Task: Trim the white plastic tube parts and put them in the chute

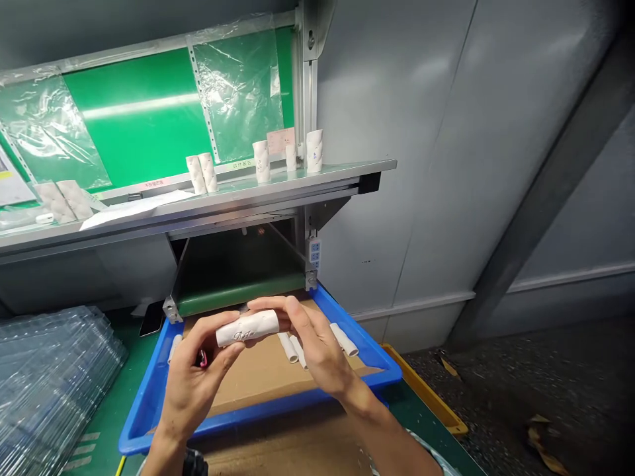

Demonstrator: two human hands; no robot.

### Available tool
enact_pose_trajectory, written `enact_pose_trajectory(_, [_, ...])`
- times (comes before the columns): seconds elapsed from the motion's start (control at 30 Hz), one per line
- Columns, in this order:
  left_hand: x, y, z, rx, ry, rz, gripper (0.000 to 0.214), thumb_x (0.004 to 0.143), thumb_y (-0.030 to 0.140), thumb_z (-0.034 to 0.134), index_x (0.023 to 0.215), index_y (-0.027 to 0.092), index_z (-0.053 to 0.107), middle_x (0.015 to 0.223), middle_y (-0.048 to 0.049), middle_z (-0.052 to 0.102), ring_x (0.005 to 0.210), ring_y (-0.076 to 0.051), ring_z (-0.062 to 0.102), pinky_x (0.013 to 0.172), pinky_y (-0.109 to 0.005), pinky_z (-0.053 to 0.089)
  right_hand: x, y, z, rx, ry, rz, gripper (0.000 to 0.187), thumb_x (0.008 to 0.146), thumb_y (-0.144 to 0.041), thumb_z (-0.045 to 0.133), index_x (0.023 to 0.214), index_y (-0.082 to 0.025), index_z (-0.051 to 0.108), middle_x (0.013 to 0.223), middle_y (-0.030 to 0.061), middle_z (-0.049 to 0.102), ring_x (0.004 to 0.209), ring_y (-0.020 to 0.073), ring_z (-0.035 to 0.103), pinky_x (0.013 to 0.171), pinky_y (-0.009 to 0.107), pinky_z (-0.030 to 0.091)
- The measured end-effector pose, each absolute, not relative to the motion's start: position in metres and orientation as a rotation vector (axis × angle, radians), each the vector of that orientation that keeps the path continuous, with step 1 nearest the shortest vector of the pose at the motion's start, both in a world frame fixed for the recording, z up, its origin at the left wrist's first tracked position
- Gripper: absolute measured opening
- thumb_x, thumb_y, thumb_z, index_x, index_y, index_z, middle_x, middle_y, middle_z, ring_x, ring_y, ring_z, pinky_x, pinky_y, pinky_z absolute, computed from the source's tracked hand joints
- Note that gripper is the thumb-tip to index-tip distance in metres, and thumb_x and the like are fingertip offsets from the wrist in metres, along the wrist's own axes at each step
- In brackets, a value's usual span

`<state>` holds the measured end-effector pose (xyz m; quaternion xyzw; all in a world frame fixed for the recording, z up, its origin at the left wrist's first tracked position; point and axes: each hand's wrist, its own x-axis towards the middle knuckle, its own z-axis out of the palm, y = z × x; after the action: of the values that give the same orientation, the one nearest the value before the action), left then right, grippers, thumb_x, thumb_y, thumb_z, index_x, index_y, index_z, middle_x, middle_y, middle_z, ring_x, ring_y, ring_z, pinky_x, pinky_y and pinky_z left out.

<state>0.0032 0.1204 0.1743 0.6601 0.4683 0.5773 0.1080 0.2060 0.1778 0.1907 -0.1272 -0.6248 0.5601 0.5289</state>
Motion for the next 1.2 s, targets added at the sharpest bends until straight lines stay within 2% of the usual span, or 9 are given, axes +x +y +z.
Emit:
enact_pose_trajectory(0.23, [0.002, 0.123, 0.177, 1.993, 1.331, 1.749, 0.030, 0.097, 0.043, 0.081, 0.122, 0.024, 0.080, 0.105, -0.0049, 0.080, 0.066, -0.013, 0.061, 0.058, -0.022, 0.049, 0.210, 0.176, 0.194, -0.272, -1.652, 1.211, 0.048, 0.116, -0.053, 0.042, 0.129, -0.019, 0.074, 0.104, 0.0076, 0.083, 0.104, 0.0215, 0.079, 0.102, 0.035, 0.059])
enact_pose_trajectory(0.4, [0.002, 0.123, 0.179, 1.994, 1.338, 1.722, 0.029, 0.099, 0.038, 0.080, 0.125, 0.025, 0.079, 0.103, -0.0039, 0.079, 0.062, -0.012, 0.056, 0.056, -0.022, 0.048, 0.210, 0.178, 0.191, -0.275, -1.695, 1.244, 0.038, 0.109, -0.048, 0.063, 0.135, -0.021, 0.068, 0.112, 0.0075, 0.081, 0.102, 0.0213, 0.078, 0.098, 0.035, 0.062])
enact_pose_trajectory(0.53, [0.005, 0.124, 0.180, 2.018, 1.290, 1.727, 0.025, 0.099, 0.037, 0.080, 0.122, 0.026, 0.081, 0.095, -0.0019, 0.077, 0.059, -0.011, 0.052, 0.056, -0.022, 0.047, 0.204, 0.180, 0.188, -0.293, -1.653, 1.214, 0.033, 0.109, -0.049, 0.062, 0.123, -0.021, 0.073, 0.109, 0.0068, 0.081, 0.095, 0.0200, 0.077, 0.092, 0.033, 0.062])
enact_pose_trajectory(0.63, [0.005, 0.124, 0.180, 2.024, 1.287, 1.646, 0.025, 0.100, 0.036, 0.079, 0.124, 0.027, 0.080, 0.106, -0.0041, 0.080, 0.068, -0.013, 0.061, 0.060, -0.022, 0.049, 0.201, 0.182, 0.188, -0.356, -1.630, 1.140, 0.040, 0.114, -0.052, 0.051, 0.113, -0.021, 0.078, 0.096, 0.0051, 0.080, 0.090, 0.0195, 0.076, 0.089, 0.032, 0.059])
enact_pose_trajectory(0.73, [0.003, 0.123, 0.179, 1.979, 1.323, 1.600, 0.028, 0.100, 0.037, 0.078, 0.126, 0.026, 0.078, 0.115, -0.0061, 0.080, 0.078, -0.016, 0.068, 0.060, -0.023, 0.049, 0.200, 0.182, 0.187, -0.413, -1.626, 1.153, 0.052, 0.115, -0.057, 0.043, 0.115, -0.020, 0.079, 0.089, 0.0055, 0.081, 0.088, 0.0211, 0.076, 0.086, 0.033, 0.059])
enact_pose_trajectory(0.8, [0.002, 0.123, 0.179, 1.951, 1.334, 1.605, 0.028, 0.100, 0.039, 0.078, 0.125, 0.026, 0.078, 0.108, -0.0051, 0.080, 0.076, -0.016, 0.066, 0.058, -0.022, 0.048, 0.201, 0.183, 0.186, -0.445, -1.648, 1.165, 0.055, 0.115, -0.060, 0.042, 0.121, -0.019, 0.078, 0.088, 0.0057, 0.081, 0.088, 0.0219, 0.077, 0.086, 0.033, 0.059])
enact_pose_trajectory(0.93, [0.001, 0.123, 0.181, 1.929, 1.361, 1.630, 0.030, 0.098, 0.041, 0.079, 0.123, 0.024, 0.078, 0.093, -0.0026, 0.078, 0.065, -0.014, 0.058, 0.057, -0.023, 0.046, 0.203, 0.186, 0.186, -0.493, -1.744, 1.171, 0.052, 0.111, -0.063, 0.052, 0.125, -0.019, 0.074, 0.089, 0.0049, 0.081, 0.083, 0.0206, 0.077, 0.083, 0.033, 0.061])
enact_pose_trajectory(1.03, [-0.001, 0.123, 0.184, 1.910, 1.377, 1.611, 0.034, 0.100, 0.046, 0.076, 0.125, 0.024, 0.079, 0.086, -0.0022, 0.075, 0.063, -0.014, 0.056, 0.056, -0.023, 0.045, 0.206, 0.187, 0.186, -0.456, -1.789, 1.138, 0.044, 0.110, -0.058, 0.057, 0.126, -0.021, 0.073, 0.097, 0.0056, 0.081, 0.090, 0.0211, 0.079, 0.088, 0.034, 0.062])
enact_pose_trajectory(1.2, [-0.007, 0.120, 0.189, 1.903, 1.422, 1.562, 0.043, 0.102, 0.057, 0.070, 0.126, 0.023, 0.079, 0.087, -0.0044, 0.073, 0.062, -0.015, 0.053, 0.054, -0.025, 0.040, 0.208, 0.186, 0.184, -0.399, -1.828, 1.003, 0.032, 0.105, -0.041, 0.070, 0.134, -0.028, 0.071, 0.135, 0.0077, 0.076, 0.125, 0.0245, 0.073, 0.111, 0.041, 0.059])
